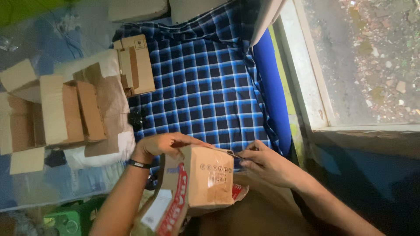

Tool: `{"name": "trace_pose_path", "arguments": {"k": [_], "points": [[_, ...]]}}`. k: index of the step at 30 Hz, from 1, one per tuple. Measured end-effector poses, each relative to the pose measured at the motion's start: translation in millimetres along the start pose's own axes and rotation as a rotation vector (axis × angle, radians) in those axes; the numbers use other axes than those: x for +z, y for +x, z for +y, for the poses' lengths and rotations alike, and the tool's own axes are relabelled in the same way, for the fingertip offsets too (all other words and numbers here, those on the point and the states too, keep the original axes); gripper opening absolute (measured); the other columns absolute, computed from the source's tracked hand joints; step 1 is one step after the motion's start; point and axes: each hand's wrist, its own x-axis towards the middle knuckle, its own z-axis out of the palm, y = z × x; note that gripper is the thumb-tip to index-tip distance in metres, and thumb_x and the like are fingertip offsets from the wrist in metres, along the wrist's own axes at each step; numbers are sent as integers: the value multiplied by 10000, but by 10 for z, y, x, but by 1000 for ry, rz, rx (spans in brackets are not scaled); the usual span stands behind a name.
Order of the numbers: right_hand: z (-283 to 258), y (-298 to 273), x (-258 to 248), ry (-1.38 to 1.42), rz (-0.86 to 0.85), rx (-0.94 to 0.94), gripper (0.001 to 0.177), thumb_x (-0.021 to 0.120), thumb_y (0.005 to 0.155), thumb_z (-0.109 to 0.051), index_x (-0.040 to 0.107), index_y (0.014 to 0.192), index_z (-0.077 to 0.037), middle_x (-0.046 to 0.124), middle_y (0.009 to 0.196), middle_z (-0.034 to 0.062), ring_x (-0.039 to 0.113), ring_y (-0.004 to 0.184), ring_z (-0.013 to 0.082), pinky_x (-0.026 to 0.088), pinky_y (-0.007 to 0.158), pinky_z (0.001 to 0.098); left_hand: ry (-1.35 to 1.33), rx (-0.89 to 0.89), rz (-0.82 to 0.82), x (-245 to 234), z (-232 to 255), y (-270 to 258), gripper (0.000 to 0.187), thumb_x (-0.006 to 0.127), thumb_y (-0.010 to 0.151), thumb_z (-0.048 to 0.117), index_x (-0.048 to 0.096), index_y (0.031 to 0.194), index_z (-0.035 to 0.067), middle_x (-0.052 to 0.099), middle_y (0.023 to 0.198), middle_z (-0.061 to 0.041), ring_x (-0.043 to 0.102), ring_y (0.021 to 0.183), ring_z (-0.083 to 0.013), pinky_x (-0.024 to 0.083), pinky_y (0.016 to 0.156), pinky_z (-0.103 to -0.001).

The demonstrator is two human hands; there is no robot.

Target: The person cuts the tape on a small shipping box with scissors, removes the contents from inside, and then unfolds and flattens cardboard boxes on a bed, pressing the flaps open by hand.

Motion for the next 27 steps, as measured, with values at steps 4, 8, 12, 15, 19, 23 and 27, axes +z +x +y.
{"name": "trace_pose_path", "arguments": {"k": [4,8,12,15,19,23,27], "points": [[58,-49,64,23,41,-47,336,549,1003,-321,668,1192,-71,597,1127,79,644,1018,220,548,908,366,209,-75,187,34,32,-42,653,767,857,381,619,1427,99,637,1471,-166,571,1397,-341,450,1183,-473],[72,-111,218,-41,44,-41,296,554,1008,-314,668,989,-42,627,990,116,642,944,260,541,833,400,364,-79,282,217,107,-31,626,559,960,491,554,1477,139,578,1534,-122,514,1446,-295,426,1177,-440],[73,-200,458,-64,221,-121,263,563,995,-284,630,976,-30,600,1037,130,629,918,299,536,786,417,411,-194,338,514,99,124,725,449,942,612,426,1520,174,559,1484,-120,524,1393,-264,446,1120,-416],[114,-217,522,-135,165,10,250,541,1036,-281,600,1036,-38,595,1057,127,631,952,304,529,824,416,469,-483,514,692,60,301,653,397,921,632,564,1376,195,653,1298,-112,655,1241,-244,538,968,-427],[231,-273,571,-47,53,55,275,608,958,-191,571,1207,-82,583,1121,112,641,1000,266,528,879,386,541,-427,532,787,47,349,578,407,961,603,618,1231,137,687,1194,-119,693,1130,-238,541,923,-409],[339,-251,583,310,42,-85,323,624,921,-102,546,1231,-49,580,1178,102,614,1100,229,503,974,356,571,-428,544,801,57,367,549,402,981,583,629,1184,126,684,1168,-116,698,1087,-230,546,903,-415],[301,-256,570,210,101,-86,236,550,1015,-180,582,1210,-51,578,1215,57,602,1127,175,501,987,329,550,-440,559,800,66,394,513,411,985,569,629,1190,152,686,1179,-105,675,1107,-213,523,915,-404]]}}
